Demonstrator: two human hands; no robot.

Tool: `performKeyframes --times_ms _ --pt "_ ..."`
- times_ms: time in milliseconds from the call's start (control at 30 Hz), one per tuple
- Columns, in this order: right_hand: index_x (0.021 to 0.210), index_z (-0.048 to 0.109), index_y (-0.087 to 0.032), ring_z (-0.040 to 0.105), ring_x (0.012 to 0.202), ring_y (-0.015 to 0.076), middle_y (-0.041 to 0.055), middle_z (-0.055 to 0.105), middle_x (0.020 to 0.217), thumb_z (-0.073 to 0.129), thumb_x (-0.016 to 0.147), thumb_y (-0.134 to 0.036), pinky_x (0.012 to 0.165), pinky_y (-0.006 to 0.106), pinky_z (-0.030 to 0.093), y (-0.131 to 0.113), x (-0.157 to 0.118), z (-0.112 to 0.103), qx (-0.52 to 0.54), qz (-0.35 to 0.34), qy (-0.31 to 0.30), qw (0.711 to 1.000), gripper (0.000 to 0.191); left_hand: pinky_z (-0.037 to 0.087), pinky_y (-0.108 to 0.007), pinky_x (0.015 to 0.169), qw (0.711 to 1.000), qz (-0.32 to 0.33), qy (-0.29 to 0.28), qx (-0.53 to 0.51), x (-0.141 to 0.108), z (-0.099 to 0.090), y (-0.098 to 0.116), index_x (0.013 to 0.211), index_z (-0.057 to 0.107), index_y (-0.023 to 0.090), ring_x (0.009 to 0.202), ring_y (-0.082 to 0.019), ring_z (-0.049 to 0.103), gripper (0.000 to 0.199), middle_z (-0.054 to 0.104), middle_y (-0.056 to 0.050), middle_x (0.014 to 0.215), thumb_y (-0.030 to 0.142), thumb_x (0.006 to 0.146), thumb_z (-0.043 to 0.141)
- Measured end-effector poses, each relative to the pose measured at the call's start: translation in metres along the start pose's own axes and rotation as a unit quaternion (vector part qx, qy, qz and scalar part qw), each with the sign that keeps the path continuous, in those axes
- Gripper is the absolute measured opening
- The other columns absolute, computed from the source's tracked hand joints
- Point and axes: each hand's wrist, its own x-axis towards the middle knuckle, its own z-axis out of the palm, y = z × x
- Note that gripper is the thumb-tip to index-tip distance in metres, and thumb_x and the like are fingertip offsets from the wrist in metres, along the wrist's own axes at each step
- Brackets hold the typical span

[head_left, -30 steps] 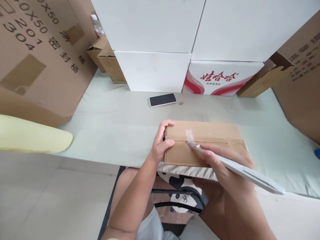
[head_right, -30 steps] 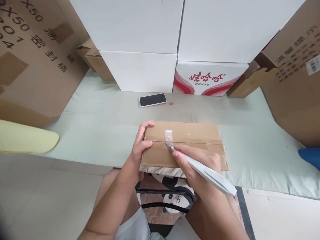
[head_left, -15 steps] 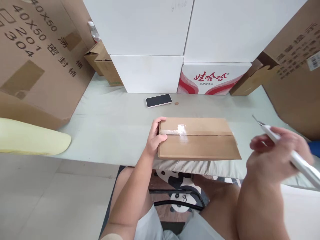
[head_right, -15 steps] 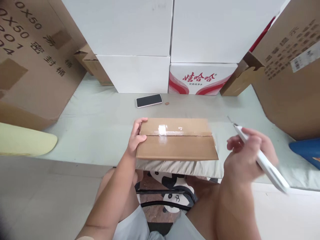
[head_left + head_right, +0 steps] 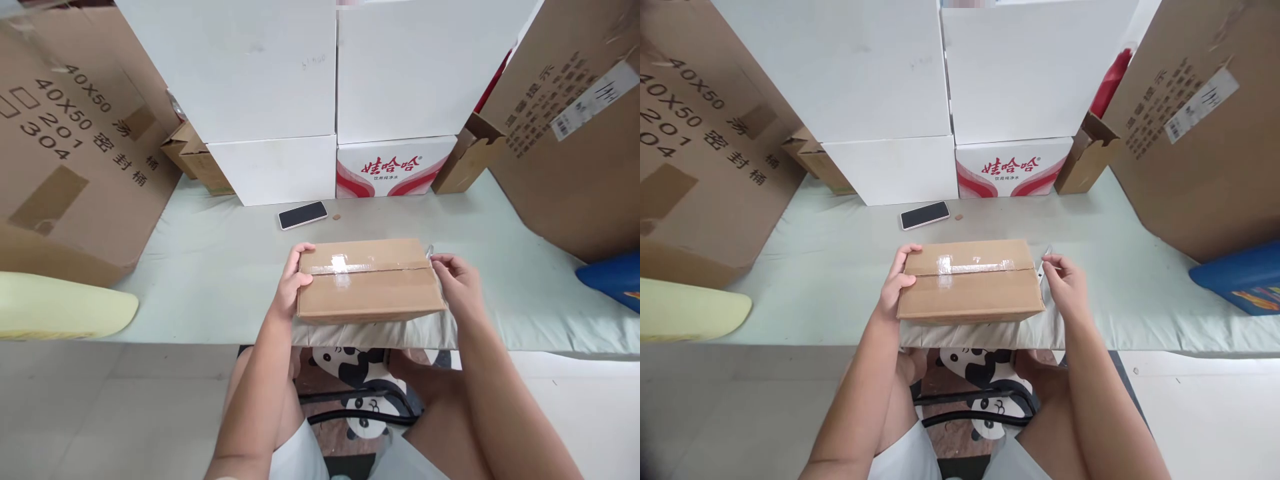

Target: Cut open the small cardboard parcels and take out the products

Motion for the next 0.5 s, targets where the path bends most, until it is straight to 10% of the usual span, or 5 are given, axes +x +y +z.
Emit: performKeyframes --times_ms 133,500 --pt "0.087 0.068 -0.020 0.063 0.070 0.0170 0.0042 0.070 0.080 0.065 0.086 -0.051 0.063 0.029 0.049 -0.033 -0.022 0.009 0.169 -0.075 0.018 0.982 0.031 0.054 -0.030 0.076 1.000 0.018 0.017 0.014 -0.002 0.000 0.007 0.119 0.058 0.027 0.093 -0.021 0.062 0.059 0.062 -0.003 0.115 0.030 0.061 0.070" --pt "0.082 0.068 -0.023 0.071 0.089 0.0208 0.0036 0.075 0.089 0.066 0.093 -0.049 0.084 0.035 0.054 -0.061 -0.036 0.043 0.268 -0.167 0.057 0.947 0.028 0.053 -0.027 0.070 0.984 0.083 0.155 -0.031 -0.005 -0.015 0.023 0.097 0.060 0.025 0.082 -0.016 0.065 0.047 0.068 -0.004 0.110 0.058 0.071 0.081"
